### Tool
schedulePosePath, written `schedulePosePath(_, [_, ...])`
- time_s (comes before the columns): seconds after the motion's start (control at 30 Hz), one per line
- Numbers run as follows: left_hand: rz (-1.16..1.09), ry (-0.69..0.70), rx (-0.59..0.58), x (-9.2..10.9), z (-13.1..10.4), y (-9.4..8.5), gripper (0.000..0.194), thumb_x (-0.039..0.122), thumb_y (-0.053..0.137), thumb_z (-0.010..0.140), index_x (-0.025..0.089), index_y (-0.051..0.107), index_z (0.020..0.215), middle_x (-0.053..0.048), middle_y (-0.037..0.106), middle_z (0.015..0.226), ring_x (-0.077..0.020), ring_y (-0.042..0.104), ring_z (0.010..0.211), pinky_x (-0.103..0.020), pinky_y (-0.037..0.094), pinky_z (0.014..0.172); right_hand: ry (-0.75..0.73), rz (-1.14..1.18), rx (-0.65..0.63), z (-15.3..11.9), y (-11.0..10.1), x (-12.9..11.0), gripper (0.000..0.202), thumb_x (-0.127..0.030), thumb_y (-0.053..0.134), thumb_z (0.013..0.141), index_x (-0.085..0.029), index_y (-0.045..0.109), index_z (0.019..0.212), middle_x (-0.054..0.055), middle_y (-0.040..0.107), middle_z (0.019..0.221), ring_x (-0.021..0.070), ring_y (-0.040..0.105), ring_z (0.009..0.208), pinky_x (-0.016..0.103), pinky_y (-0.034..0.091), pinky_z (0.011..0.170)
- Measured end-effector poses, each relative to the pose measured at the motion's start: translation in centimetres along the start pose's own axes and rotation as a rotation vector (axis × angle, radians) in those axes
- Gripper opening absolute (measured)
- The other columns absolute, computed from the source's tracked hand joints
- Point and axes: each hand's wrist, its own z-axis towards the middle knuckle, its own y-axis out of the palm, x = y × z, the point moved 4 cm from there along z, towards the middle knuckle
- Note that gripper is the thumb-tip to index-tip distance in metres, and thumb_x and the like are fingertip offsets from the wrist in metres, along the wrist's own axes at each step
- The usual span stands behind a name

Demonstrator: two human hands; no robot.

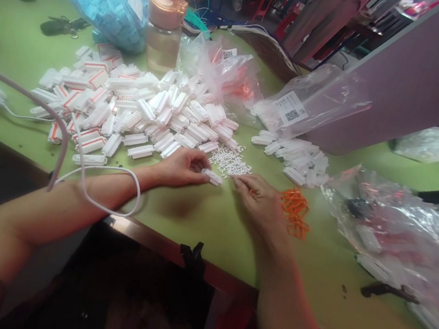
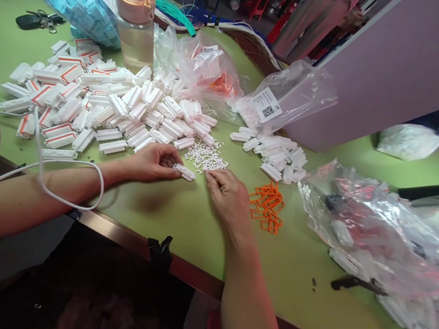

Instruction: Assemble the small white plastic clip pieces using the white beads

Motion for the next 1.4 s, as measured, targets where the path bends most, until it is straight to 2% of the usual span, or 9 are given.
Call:
schedulePosePath(0.13, [0.016,0.015,0.002,0.0,0.0,-0.1,0.026,0.028,0.075,0.069,0.011,0.065,0.086,0.001,0.06,0.068,-0.0067,0.052,0.061,-0.019,0.041,0.056,0.056,-0.045,0.055,-0.1,0.9,0.1,0.026,-0.038,0.053,0.091,-0.022,0.073,0.087,0.008,0.073,0.092,0.0215,0.065,0.082,0.035,0.048,0.07])
schedulePosePath(0.27, [0.035,0.038,0.005,-0.2,0.1,-0.1,0.024,0.027,0.074,0.07,0.012,0.065,0.086,0.0,0.061,0.069,-0.0067,0.053,0.061,-0.019,0.041,0.056,0.068,-0.077,0.029,0.0,2.0,0.3,0.018,-0.034,0.057,0.089,-0.023,0.071,0.088,0.006,0.071,0.094,0.0204,0.063,0.082,0.034,0.045,0.072])
schedulePosePath(0.4, [0.033,0.032,-0.001,-0.2,0.1,0.0,0.023,0.026,0.073,0.07,0.012,0.065,0.086,0.001,0.061,0.068,-0.0065,0.052,0.061,-0.019,0.041,0.057,0.084,-0.1,0.01,0.1,2.2,0.7,0.015,-0.032,0.058,0.088,-0.023,0.069,0.085,0.004,0.07,0.091,0.0195,0.062,0.081,0.034,0.042,0.071])
schedulePosePath(0.6, [0.032,0.024,-0.001,0.2,0.1,0.0,0.023,0.026,0.073,0.068,0.012,0.064,0.084,0.001,0.061,0.067,-0.0065,0.052,0.061,-0.02,0.041,0.058,-0.005,-0.202,0.036,0.3,2.2,0.5,0.02,-0.038,0.057,0.09,-0.023,0.068,0.085,0.005,0.071,0.09,0.0195,0.06,0.079,0.034,0.038,0.07])
schedulePosePath(0.7, [0.027,0.018,-0.001,0.3,0.1,0.0,0.022,0.024,0.073,0.068,0.012,0.064,0.083,0.002,0.06,0.065,-0.0064,0.051,0.061,-0.02,0.042,0.059,-0.021,-0.228,0.039,0.4,2.4,0.5,0.021,-0.037,0.053,0.092,-0.023,0.067,0.084,0.005,0.07,0.088,0.0192,0.059,0.079,0.033,0.037,0.069])
schedulePosePath(0.83, [0.036,0.022,0.001,0.3,0.1,0.0,0.023,0.024,0.074,0.068,0.012,0.064,0.085,0.001,0.061,0.067,-0.0066,0.052,0.061,-0.021,0.042,0.059,-0.038,-0.054,0.053,0.4,1.9,0.3,0.018,-0.033,0.05,0.093,-0.023,0.064,0.086,0.005,0.067,0.089,0.0191,0.06,0.082,0.033,0.043,0.072])
schedulePosePath(0.97, [0.019,0.024,-0.001,0.3,0.1,0.0,0.024,0.025,0.075,0.068,0.012,0.064,0.084,0.001,0.061,0.067,-0.0065,0.052,0.06,-0.02,0.041,0.057,-0.138,0.082,0.027,0.3,1.3,-0.6,0.017,-0.032,0.051,0.093,-0.023,0.064,0.086,0.005,0.066,0.087,0.0194,0.061,0.083,0.034,0.048,0.076])
schedulePosePath(1.1, [-0.005,0.016,0.002,0.3,0.0,0.0,0.023,0.025,0.074,0.067,0.012,0.064,0.082,0.002,0.06,0.065,-0.0063,0.052,0.06,-0.02,0.041,0.056,-0.199,0.04,0.011,0.2,1.6,-1.3,0.018,-0.031,0.051,0.093,-0.023,0.066,0.087,0.006,0.068,0.087,0.0196,0.062,0.083,0.034,0.048,0.075])
schedulePosePath(1.4, [-0.13,-0.033,0.018,0.2,0.1,-0.1,0.027,0.021,0.078,0.063,0.01,0.063,0.083,0.002,0.06,0.065,-0.0057,0.054,0.06,-0.019,0.042,0.056,-0.239,-0.133,0.11,-0.2,2.0,-1.6,0.023,-0.034,0.053,0.094,-0.024,0.072,0.088,0.006,0.071,0.085,0.0199,0.063,0.08,0.035,0.045,0.074])
